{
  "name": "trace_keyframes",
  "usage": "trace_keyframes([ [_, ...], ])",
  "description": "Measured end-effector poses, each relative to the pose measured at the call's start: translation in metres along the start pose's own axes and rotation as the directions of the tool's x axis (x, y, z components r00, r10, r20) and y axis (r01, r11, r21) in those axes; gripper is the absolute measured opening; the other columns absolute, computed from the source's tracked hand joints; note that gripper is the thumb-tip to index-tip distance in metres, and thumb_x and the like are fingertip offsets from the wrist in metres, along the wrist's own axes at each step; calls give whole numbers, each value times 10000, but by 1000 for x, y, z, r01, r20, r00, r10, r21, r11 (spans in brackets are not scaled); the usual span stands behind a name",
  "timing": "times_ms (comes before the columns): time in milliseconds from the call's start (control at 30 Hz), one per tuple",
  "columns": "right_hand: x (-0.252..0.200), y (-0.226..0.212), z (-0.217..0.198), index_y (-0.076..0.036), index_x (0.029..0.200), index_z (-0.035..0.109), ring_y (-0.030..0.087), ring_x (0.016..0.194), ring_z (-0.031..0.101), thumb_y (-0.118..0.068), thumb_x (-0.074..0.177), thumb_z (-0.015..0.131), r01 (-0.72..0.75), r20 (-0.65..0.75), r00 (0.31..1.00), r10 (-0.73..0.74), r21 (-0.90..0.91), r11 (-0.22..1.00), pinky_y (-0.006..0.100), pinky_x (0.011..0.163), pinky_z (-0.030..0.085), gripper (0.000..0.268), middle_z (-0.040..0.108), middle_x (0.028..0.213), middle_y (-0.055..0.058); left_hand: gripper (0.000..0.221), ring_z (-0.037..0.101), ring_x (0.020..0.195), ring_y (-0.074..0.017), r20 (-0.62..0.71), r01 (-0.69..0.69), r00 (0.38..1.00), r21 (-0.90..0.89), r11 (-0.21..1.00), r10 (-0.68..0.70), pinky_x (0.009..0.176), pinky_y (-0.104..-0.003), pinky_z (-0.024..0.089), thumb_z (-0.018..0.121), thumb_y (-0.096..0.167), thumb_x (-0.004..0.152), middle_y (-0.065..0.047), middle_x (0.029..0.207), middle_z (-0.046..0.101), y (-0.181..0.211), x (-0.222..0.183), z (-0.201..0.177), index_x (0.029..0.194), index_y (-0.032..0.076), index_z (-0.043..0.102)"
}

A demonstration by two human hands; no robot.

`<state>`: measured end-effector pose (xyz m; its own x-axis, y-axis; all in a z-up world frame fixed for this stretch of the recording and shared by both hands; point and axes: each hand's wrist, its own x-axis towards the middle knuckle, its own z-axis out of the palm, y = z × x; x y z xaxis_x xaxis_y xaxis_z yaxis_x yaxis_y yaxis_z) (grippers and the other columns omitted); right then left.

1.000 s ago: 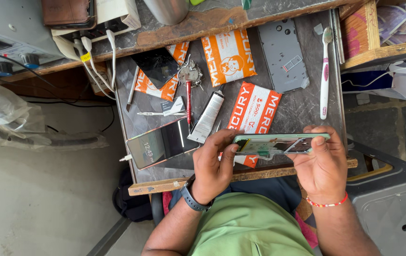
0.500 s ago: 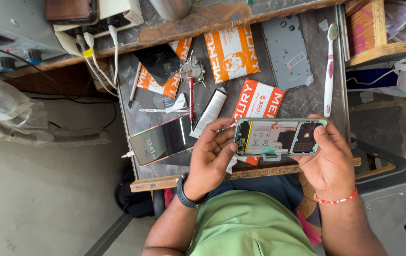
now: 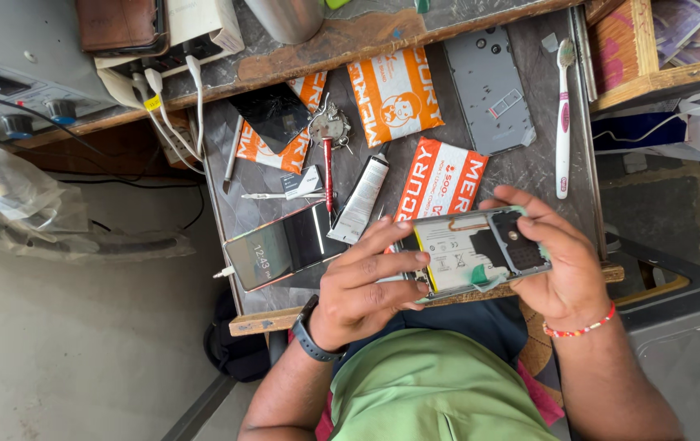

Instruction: The person is repairing a smartphone by manipulating its internal components and casing. They use a red screwdriver to adjust parts inside the phone, then place the device into a branded cardboard box. The person also handles a pair of scissors and a plastic bag containing small items, organizing them on the workbench.

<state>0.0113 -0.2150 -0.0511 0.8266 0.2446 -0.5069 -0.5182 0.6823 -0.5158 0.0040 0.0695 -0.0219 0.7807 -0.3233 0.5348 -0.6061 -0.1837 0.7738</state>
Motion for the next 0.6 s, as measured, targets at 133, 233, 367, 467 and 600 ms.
trace_keyframes([
  [133,-2,11,12,45,1457,506,353,1296,574,-180,1033,550,-14,140,990,-10,172,985,521,1128,428,482,596,1371,232,226,699,1204,-360,-88,-73,994,-64,995,67,1188,-590,497,860,178,837,-103,1085,738,2,4,3,1000,77,741],
  [233,-9,26,29,53,1421,519,367,1418,506,-333,1074,600,167,293,925,-244,266,950,536,1212,382,526,566,1464,236,124,716,1041,-321,-211,-71,976,-99,993,49,1063,-552,563,728,110,954,-139,1058,704,-3,5,12,999,41,635],
  [367,-9,43,27,-55,1384,540,277,1487,459,-383,1055,698,601,326,768,-551,-73,796,494,1278,359,492,540,1491,144,126,692,1014,-283,-301,51,930,-459,887,-209,933,-430,570,573,104,1054,-240,1149,679,-3,-7,39,1114,34,488],
  [467,-4,53,9,-83,1355,556,307,1363,571,-313,1038,729,735,321,678,-661,-286,615,433,1159,419,428,642,1269,172,141,675,1076,-300,-320,43,908,-571,820,-271,966,-429,558,564,95,1102,-231,1139,664,-6,-16,47,1167,34,455],
  [600,-5,52,-5,-81,1297,522,303,1165,680,-159,1063,708,795,383,602,-700,-372,480,492,1148,485,309,695,1100,169,129,674,1090,-290,-219,122,915,-651,749,-339,1020,-422,550,549,84,1119,-230,1173,661,-7,-21,42,1201,37,461],
])
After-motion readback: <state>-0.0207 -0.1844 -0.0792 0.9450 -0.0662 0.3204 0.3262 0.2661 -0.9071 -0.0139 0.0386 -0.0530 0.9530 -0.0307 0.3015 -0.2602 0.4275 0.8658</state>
